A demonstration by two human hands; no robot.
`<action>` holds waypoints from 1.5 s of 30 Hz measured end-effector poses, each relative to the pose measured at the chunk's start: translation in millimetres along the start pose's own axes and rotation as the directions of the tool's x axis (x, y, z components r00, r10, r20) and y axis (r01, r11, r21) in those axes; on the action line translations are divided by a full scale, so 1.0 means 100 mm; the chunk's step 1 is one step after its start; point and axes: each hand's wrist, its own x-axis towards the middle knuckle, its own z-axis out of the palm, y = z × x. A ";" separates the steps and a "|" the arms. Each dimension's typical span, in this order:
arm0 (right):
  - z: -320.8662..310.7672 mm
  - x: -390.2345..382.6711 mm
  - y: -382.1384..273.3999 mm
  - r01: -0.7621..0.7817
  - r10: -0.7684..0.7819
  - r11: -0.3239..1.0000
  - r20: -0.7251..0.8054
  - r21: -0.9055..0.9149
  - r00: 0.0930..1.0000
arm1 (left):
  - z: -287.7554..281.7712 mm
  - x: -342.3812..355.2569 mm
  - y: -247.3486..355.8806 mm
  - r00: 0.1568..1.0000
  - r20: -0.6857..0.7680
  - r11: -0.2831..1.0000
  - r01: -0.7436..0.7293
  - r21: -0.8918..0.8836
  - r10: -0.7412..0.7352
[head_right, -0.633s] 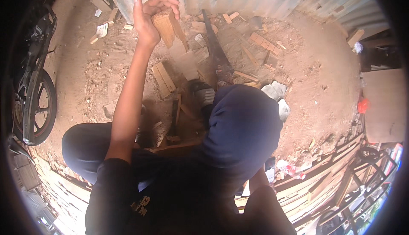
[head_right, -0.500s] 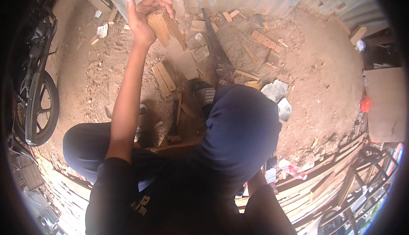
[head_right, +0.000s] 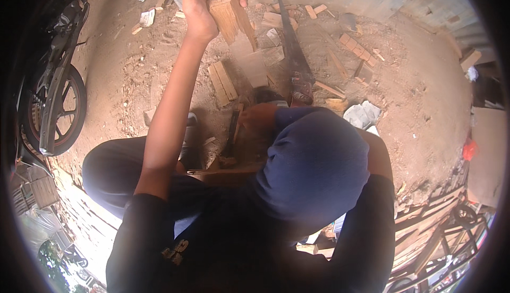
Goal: The person sits on the ground and uses a chisel and wooden mallet to carve a small piece of wood. They repeatedly strike the chisel to remove wood shavings and occasionally inspect the carved piece.
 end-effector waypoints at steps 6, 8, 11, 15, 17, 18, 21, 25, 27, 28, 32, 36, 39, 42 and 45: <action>0.46 0.67 -0.22 0.479 -0.485 0.874 -0.091 -0.077 0.870 | 0.08 -0.05 0.11 0.997 -0.012 0.995 -0.082 0.056 0.083; 0.63 0.79 -0.29 0.537 -0.550 0.832 -0.079 -0.137 0.832 | 0.19 -0.10 0.14 0.987 0.001 0.956 -0.156 0.248 0.161; 0.80 0.88 -0.32 0.488 -0.489 0.871 -0.012 -0.056 0.872 | 0.22 -0.08 0.19 0.994 -0.042 0.985 -0.098 0.139 0.105; 0.81 0.87 -0.34 0.464 -0.465 0.865 0.040 -0.193 0.884 | 0.17 -0.07 0.24 0.998 -0.040 0.979 -0.040 0.200 0.049; 0.71 0.82 -0.32 0.465 -0.471 0.877 -0.029 -0.123 0.882 | 0.17 -0.07 0.25 0.999 -0.032 0.981 -0.003 0.192 0.009; 0.63 0.79 -0.29 0.409 -0.408 0.913 -0.029 0.010 0.912 | 0.18 -0.07 0.24 0.999 -0.034 0.975 -0.007 0.220 0.015; 0.29 0.61 -0.19 0.184 -0.156 0.873 -0.098 0.452 0.983 | 0.20 -0.08 0.23 0.999 -0.036 0.964 -0.019 0.265 0.029; -0.54 0.04 -0.03 0.036 0.165 0.745 -0.237 0.666 0.958 | 0.19 -0.06 0.22 0.999 -0.028 0.973 -0.033 0.228 0.040; -1.11 -0.38 -0.14 0.016 0.225 0.771 -0.295 0.637 0.929 | 0.18 -0.04 0.21 0.998 -0.024 0.987 -0.060 0.152 0.064; -1.44 -0.67 -0.22 -0.030 0.271 0.749 -0.264 0.662 0.926 | 0.18 -0.04 0.21 0.997 0.000 0.982 -0.082 0.170 0.083; -2.62 -1.63 -0.64 -0.295 0.767 0.508 -0.270 0.809 0.582 | 0.18 -0.06 0.16 0.992 0.047 0.965 -0.122 0.230 0.115; -3.52 -1.97 -0.91 0.543 0.499 0.534 -0.760 0.649 0.417 | 0.19 -0.16 0.16 0.978 0.088 0.950 -0.206 0.234 0.190; -3.96 -1.84 -1.16 0.595 0.506 0.626 -0.843 0.504 0.182 | 0.25 -0.25 0.15 0.961 0.111 0.931 -0.274 0.242 0.254; -4.24 -1.50 -1.27 0.542 0.386 0.734 -0.908 0.408 0.162 | 0.33 -0.32 0.15 0.965 0.091 0.943 -0.262 0.207 0.248; -4.14 -1.17 -1.29 0.606 0.479 0.593 -0.837 0.530 0.264 | 0.40 -0.37 0.16 0.966 0.047 0.949 -0.260 0.179 0.256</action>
